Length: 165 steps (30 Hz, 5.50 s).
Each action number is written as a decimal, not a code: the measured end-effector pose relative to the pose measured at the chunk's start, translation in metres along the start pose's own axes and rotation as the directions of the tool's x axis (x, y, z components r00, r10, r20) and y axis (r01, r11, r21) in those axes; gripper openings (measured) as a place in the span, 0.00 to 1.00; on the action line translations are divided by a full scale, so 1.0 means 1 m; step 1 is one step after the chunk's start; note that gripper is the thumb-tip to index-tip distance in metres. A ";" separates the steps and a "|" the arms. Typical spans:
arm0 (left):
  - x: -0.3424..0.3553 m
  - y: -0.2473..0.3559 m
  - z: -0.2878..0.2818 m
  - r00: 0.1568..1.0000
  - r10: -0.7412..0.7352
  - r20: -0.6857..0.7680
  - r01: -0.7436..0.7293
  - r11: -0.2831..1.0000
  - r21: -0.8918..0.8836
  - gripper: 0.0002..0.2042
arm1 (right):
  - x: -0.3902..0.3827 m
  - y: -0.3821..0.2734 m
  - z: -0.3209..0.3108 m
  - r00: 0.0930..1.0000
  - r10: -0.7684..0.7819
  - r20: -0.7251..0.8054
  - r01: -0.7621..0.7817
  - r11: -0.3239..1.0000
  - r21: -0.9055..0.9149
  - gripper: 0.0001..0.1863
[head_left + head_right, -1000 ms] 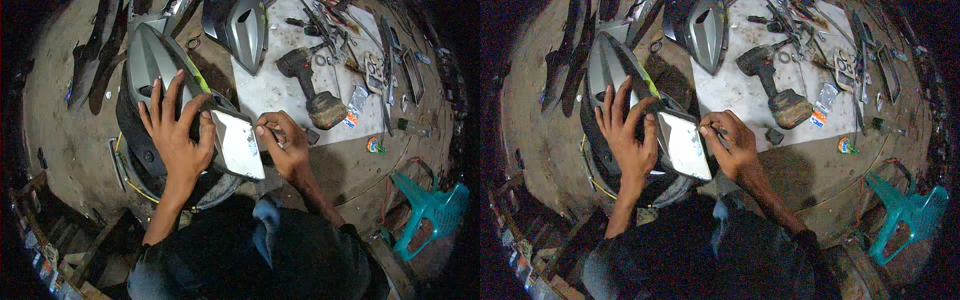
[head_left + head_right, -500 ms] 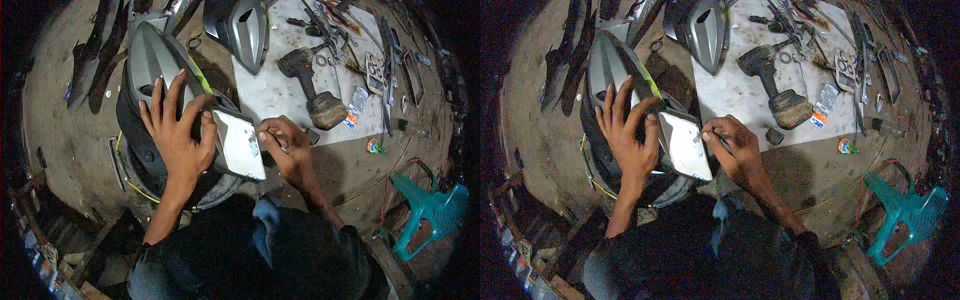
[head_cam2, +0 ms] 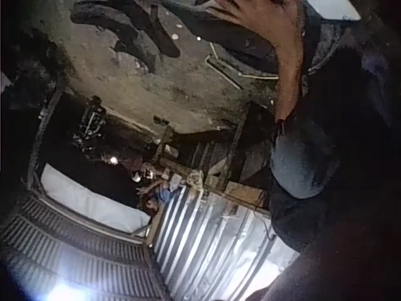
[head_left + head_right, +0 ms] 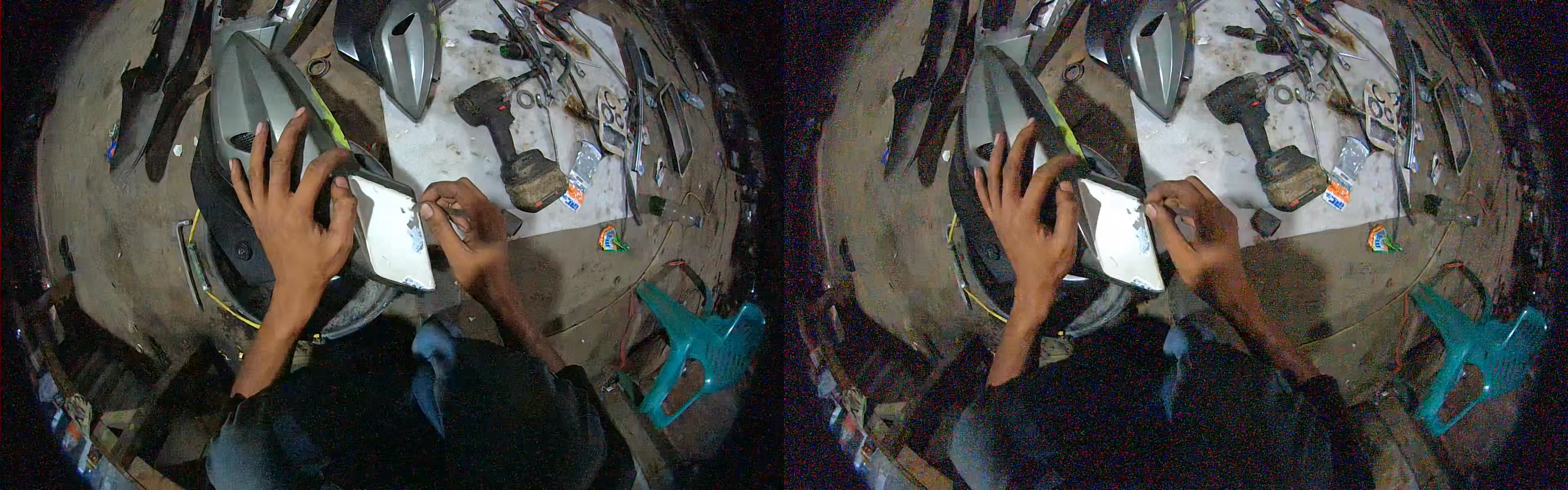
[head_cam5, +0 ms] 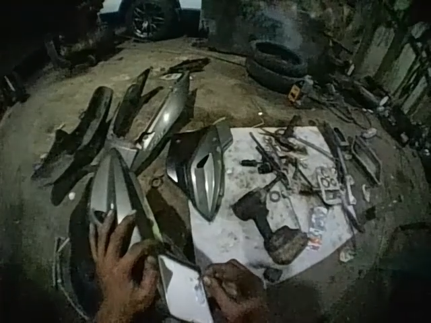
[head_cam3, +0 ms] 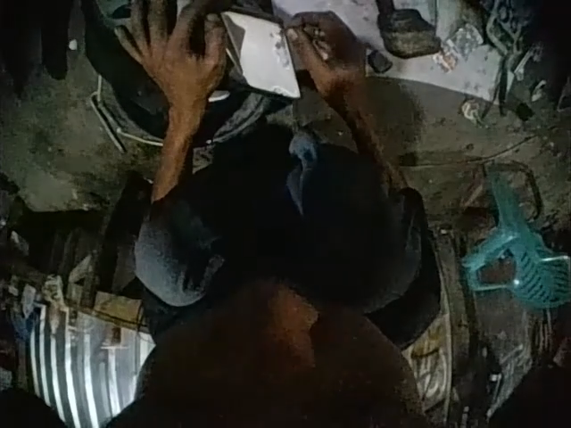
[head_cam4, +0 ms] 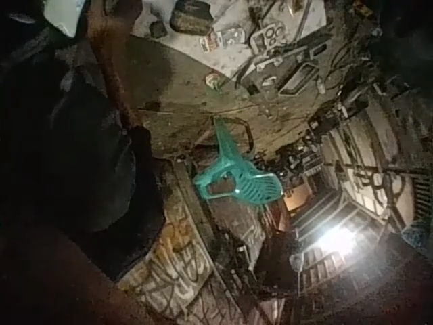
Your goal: The person is using a small scraper tool to clean or repair a damaged section of a motorcycle body panel.
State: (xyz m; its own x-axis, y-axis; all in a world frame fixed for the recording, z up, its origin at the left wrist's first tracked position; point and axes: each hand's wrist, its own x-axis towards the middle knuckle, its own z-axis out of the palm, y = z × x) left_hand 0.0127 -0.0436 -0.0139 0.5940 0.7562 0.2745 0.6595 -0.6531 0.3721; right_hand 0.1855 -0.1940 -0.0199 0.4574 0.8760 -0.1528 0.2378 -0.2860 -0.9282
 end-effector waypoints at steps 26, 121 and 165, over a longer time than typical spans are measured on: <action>-0.002 -0.004 0.000 1.000 0.002 -0.007 -0.002 1.000 0.003 0.12 | 0.000 -0.003 0.002 0.994 0.105 0.018 -0.106 0.991 0.084 0.07; -0.001 -0.002 0.002 0.998 -0.001 -0.055 0.001 1.000 -0.006 0.12 | -0.018 -0.002 0.007 0.988 0.152 -0.019 -0.149 0.982 0.116 0.07; 0.001 -0.001 0.000 0.998 0.003 -0.057 -0.003 1.000 -0.008 0.12 | -0.013 0.002 0.001 0.999 -0.022 -0.027 0.022 0.999 -0.031 0.09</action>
State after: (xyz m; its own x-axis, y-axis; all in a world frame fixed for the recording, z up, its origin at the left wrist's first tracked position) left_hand 0.0124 -0.0424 -0.0146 0.5685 0.7556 0.3255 0.6540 -0.6551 0.3783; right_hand 0.1790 -0.2060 -0.0203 0.4751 0.8713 -0.1226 0.2742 -0.2791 -0.9203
